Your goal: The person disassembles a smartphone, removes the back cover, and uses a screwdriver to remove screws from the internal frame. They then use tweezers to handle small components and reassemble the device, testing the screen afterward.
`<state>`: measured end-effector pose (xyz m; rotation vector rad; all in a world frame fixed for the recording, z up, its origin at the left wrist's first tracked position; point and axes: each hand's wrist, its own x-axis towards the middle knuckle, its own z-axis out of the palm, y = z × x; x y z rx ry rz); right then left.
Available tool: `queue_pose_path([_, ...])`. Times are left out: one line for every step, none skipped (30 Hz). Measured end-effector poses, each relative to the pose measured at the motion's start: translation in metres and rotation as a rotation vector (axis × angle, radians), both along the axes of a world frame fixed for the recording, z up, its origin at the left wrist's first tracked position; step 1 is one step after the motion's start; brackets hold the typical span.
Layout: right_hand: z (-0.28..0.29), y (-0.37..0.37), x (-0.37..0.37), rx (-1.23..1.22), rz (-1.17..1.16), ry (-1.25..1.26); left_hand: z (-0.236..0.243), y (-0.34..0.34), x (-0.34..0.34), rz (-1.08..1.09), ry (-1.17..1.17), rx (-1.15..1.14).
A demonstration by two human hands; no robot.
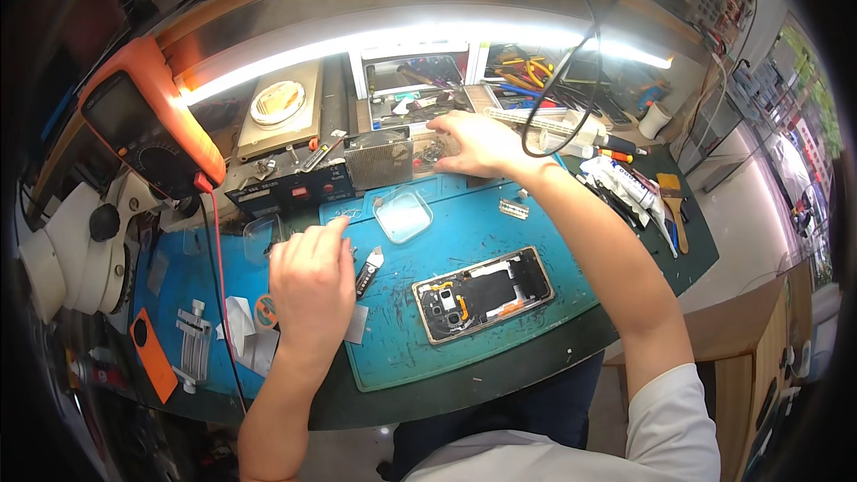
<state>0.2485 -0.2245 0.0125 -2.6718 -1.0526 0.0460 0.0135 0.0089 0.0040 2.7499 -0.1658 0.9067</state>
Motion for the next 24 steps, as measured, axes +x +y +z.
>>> queue_pose_path([0.003, 0.002, 0.001, -0.030, 0.025, 0.028, 0.003, 0.003, -0.001, 0.034, 0.018, 0.013])
queue_pose_path([0.003, 0.004, 0.005, -0.028, 0.063, 0.017, 0.007, 0.006, 0.000, 0.064, -0.003, 0.008])
queue_pose_path([0.000, 0.003, 0.008, -0.020, 0.082, 0.010, 0.010, 0.009, 0.001, 0.085, -0.024, 0.006])
queue_pose_path([-0.002, 0.001, 0.011, -0.012, 0.100, 0.003, 0.014, 0.012, 0.002, 0.105, -0.045, 0.004])
queue_pose_path([-0.004, -0.002, 0.013, -0.005, 0.118, -0.004, 0.015, 0.014, 0.004, 0.125, -0.067, 0.001])
queue_pose_path([-0.002, -0.001, 0.013, -0.017, 0.127, -0.049, 0.017, 0.017, 0.005, 0.160, -0.090, 0.011])
queue_pose_path([0.000, -0.003, 0.011, 0.000, 0.098, -0.045, 0.018, 0.019, 0.005, 0.172, -0.082, 0.009])
queue_pose_path([0.004, -0.008, 0.008, 0.016, 0.067, -0.041, 0.019, 0.020, 0.005, 0.181, -0.075, 0.007])
queue_pose_path([0.005, -0.014, 0.006, 0.032, 0.039, -0.037, 0.020, 0.020, 0.005, 0.194, -0.068, 0.004])
queue_pose_path([0.006, -0.020, 0.001, 0.077, 0.030, -0.056, 0.021, 0.021, 0.004, 0.203, -0.075, 0.020])
queue_pose_path([0.011, -0.030, -0.007, 0.091, 0.023, 0.024, 0.020, 0.020, 0.004, 0.201, -0.081, 0.021])
queue_pose_path([0.021, -0.031, -0.027, 0.106, -0.023, 0.100, 0.021, 0.021, 0.001, 0.214, -0.081, 0.034])
queue_pose_path([0.028, -0.034, -0.047, 0.114, -0.074, 0.174, 0.020, 0.023, 0.000, 0.220, -0.084, 0.042])
queue_pose_path([0.026, -0.048, -0.057, 0.134, -0.004, 0.114, 0.021, 0.022, 0.000, 0.205, -0.077, 0.021])
queue_pose_path([0.021, -0.058, -0.067, 0.158, 0.070, 0.059, 0.020, 0.020, 0.000, 0.202, -0.061, 0.017])
queue_pose_path([0.027, -0.060, -0.085, 0.133, 0.023, 0.147, 0.021, 0.019, 0.000, 0.200, -0.047, 0.011])
queue_pose_path([0.022, -0.062, -0.093, 0.145, 0.085, 0.069, 0.020, 0.018, 0.000, 0.199, -0.032, 0.006])
queue_pose_path([0.021, -0.063, -0.100, 0.144, 0.089, 0.115, 0.017, 0.017, 0.002, 0.169, -0.059, 0.003])
queue_pose_path([0.019, -0.064, -0.107, 0.144, 0.094, 0.163, 0.014, 0.017, 0.002, 0.153, -0.035, -0.003])
queue_pose_path([0.016, -0.061, -0.113, 0.213, 0.087, 0.158, 0.011, 0.018, 0.001, 0.138, -0.010, -0.008])
queue_pose_path([0.017, -0.064, -0.113, 0.248, 0.060, 0.116, 0.009, 0.017, 0.000, 0.120, 0.018, -0.019])
queue_pose_path([0.018, -0.066, -0.113, 0.282, 0.034, 0.074, 0.009, 0.014, 0.000, 0.127, 0.042, -0.035])
queue_pose_path([0.019, -0.068, -0.111, 0.317, 0.007, 0.032, 0.008, 0.014, 0.000, 0.107, 0.049, -0.051])
queue_pose_path([0.019, -0.066, -0.108, 0.442, 0.033, -0.068, 0.007, 0.015, 0.001, 0.089, 0.058, -0.065])
